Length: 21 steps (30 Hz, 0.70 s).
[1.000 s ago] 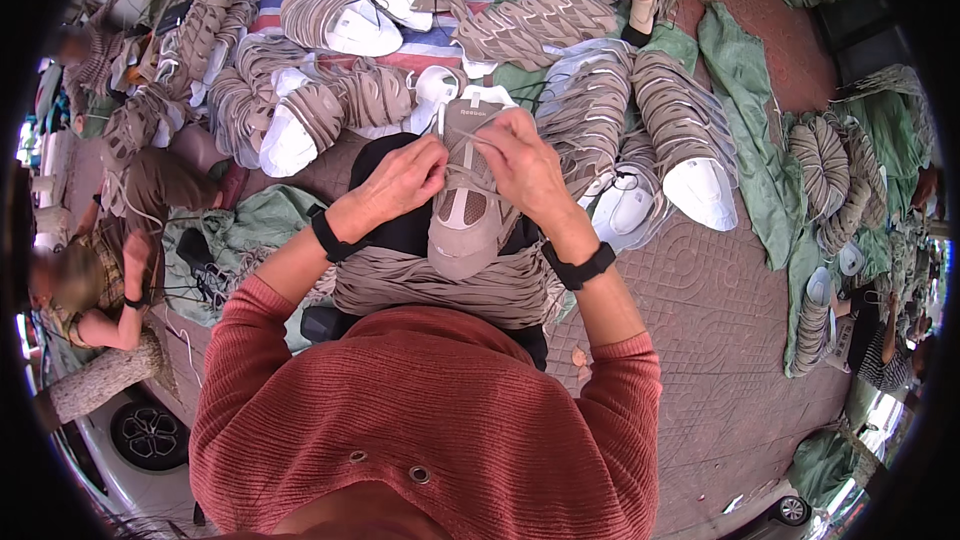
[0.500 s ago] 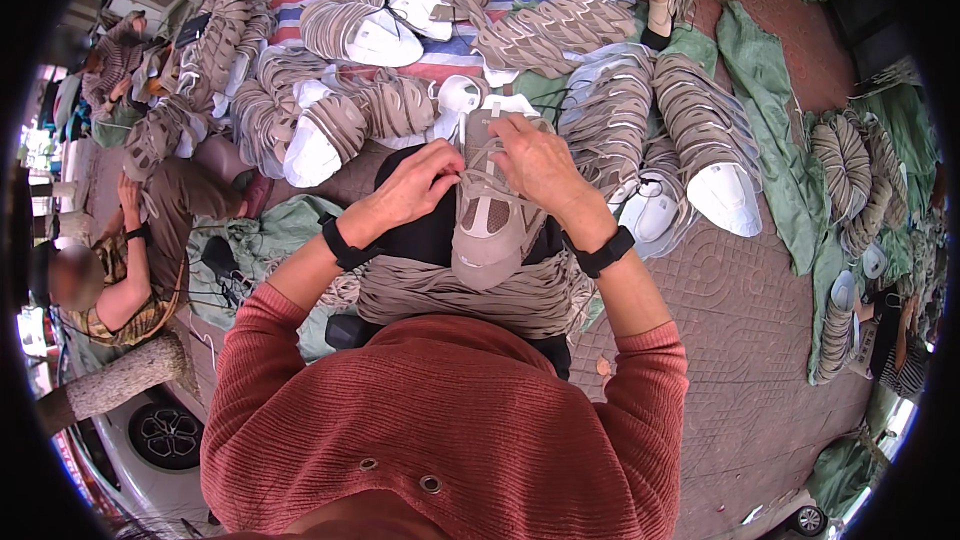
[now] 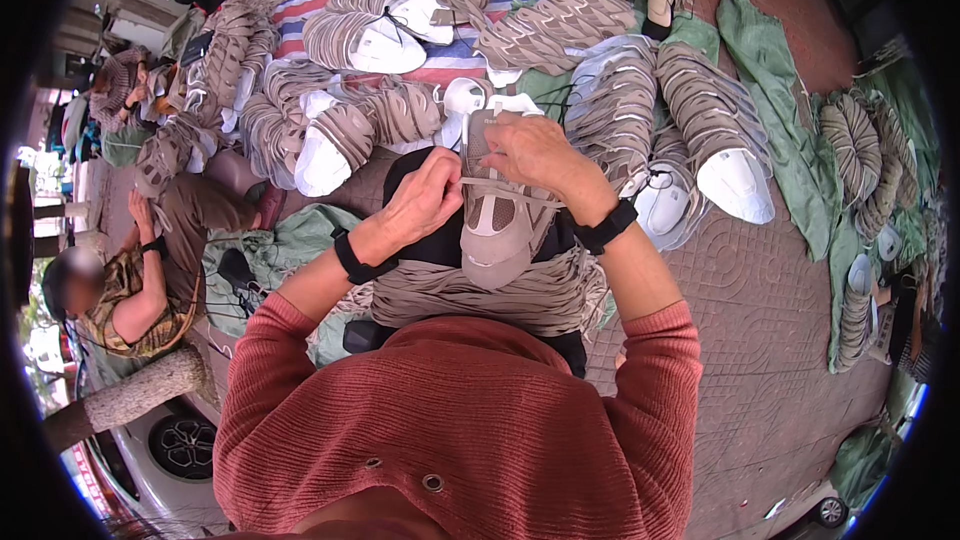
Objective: Manually lacing shoelaces into shoe uppers.
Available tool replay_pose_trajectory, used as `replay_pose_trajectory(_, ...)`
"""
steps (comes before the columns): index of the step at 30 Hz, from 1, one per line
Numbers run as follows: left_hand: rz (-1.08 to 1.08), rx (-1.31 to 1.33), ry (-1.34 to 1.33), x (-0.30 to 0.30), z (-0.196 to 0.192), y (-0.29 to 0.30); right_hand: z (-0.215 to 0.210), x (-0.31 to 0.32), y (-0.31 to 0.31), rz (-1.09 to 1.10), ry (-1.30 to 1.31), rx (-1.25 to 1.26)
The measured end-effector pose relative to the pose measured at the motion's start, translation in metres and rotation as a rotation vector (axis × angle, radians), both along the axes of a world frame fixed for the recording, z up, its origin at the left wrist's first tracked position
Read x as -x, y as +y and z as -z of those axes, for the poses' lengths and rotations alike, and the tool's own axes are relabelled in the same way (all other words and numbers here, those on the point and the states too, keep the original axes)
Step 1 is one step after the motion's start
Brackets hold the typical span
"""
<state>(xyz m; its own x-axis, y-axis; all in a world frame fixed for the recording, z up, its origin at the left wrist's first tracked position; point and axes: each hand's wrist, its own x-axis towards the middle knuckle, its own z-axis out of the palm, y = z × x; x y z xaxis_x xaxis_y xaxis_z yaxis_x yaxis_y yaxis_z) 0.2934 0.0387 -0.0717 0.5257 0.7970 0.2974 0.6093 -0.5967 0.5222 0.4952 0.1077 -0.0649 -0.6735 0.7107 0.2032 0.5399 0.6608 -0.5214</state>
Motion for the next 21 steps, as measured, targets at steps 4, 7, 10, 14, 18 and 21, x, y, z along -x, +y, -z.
replay_pose_trajectory(4,-0.066,0.134,-0.146,0.002,0.006,0.001,0.004,-0.001,0.004,-0.025,0.015,0.082)
replay_pose_trajectory(7,-0.05,0.222,-0.192,0.006,0.009,0.006,0.009,0.0,0.008,0.001,0.012,0.145)
replay_pose_trajectory(10,-0.013,0.176,-0.145,0.009,0.011,0.01,0.011,0.002,0.008,0.011,0.019,0.121)
replay_pose_trajectory(14,-0.047,0.15,-0.126,0.007,0.014,0.01,0.014,0.003,0.008,0.018,0.035,0.118)
replay_pose_trajectory(18,-0.099,0.084,-0.039,-0.003,0.011,0.006,0.017,0.001,0.01,0.008,0.029,0.135)
replay_pose_trajectory(21,-0.147,-0.011,0.104,-0.008,0.011,0.007,0.016,0.0,0.01,-0.002,0.034,0.155)
